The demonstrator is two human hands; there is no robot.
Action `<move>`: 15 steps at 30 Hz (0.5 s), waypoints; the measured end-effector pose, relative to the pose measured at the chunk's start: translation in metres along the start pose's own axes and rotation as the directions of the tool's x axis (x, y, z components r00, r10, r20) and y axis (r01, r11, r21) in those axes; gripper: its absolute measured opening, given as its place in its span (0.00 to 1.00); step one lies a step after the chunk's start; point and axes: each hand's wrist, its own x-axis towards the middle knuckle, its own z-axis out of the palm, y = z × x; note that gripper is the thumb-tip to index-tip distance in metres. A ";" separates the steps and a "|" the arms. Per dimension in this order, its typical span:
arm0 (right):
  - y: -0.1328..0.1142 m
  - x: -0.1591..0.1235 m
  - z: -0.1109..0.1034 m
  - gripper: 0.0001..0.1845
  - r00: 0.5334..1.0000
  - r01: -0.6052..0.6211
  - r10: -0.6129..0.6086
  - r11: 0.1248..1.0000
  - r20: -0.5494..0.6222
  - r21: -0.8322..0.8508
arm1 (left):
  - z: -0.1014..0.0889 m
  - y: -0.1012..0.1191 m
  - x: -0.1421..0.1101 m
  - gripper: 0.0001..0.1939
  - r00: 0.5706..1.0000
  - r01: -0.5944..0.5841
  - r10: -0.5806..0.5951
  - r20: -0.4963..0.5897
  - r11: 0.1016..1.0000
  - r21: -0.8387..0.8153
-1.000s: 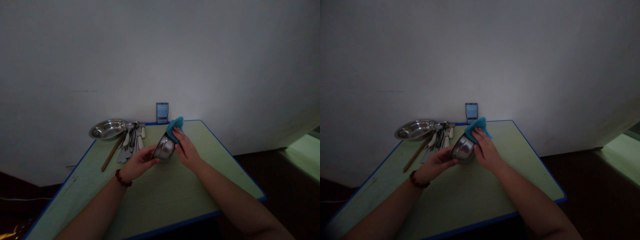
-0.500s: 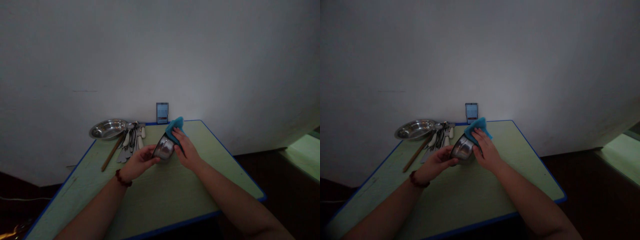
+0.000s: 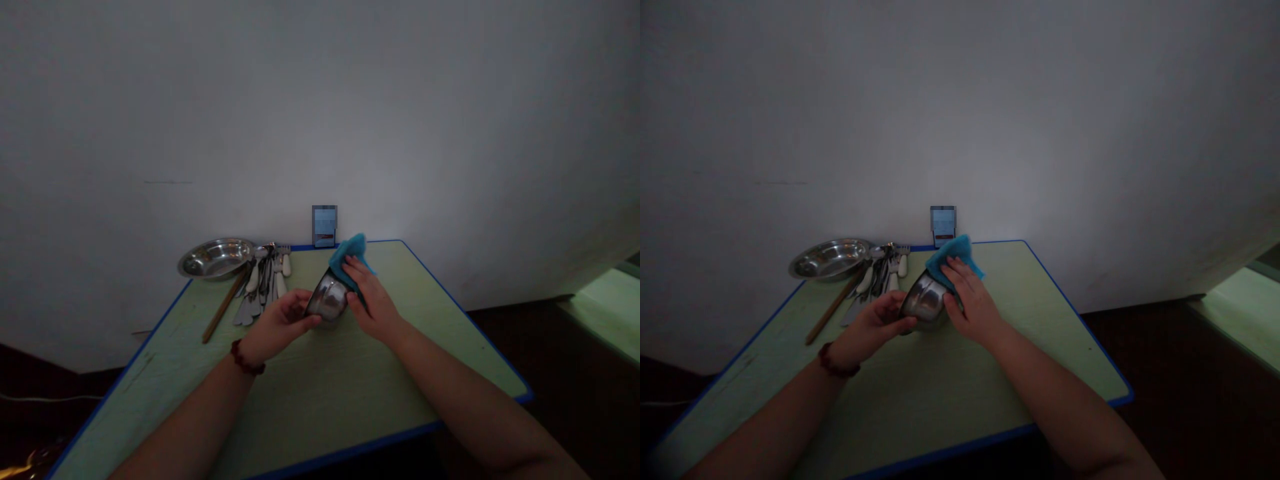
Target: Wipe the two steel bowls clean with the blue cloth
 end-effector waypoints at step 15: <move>-0.001 0.001 0.000 0.25 1.000 -0.003 0.002 1.000 0.014 0.006 | 0.005 0.004 -0.001 0.13 0.999 -0.036 0.036 0.001 0.999 -0.014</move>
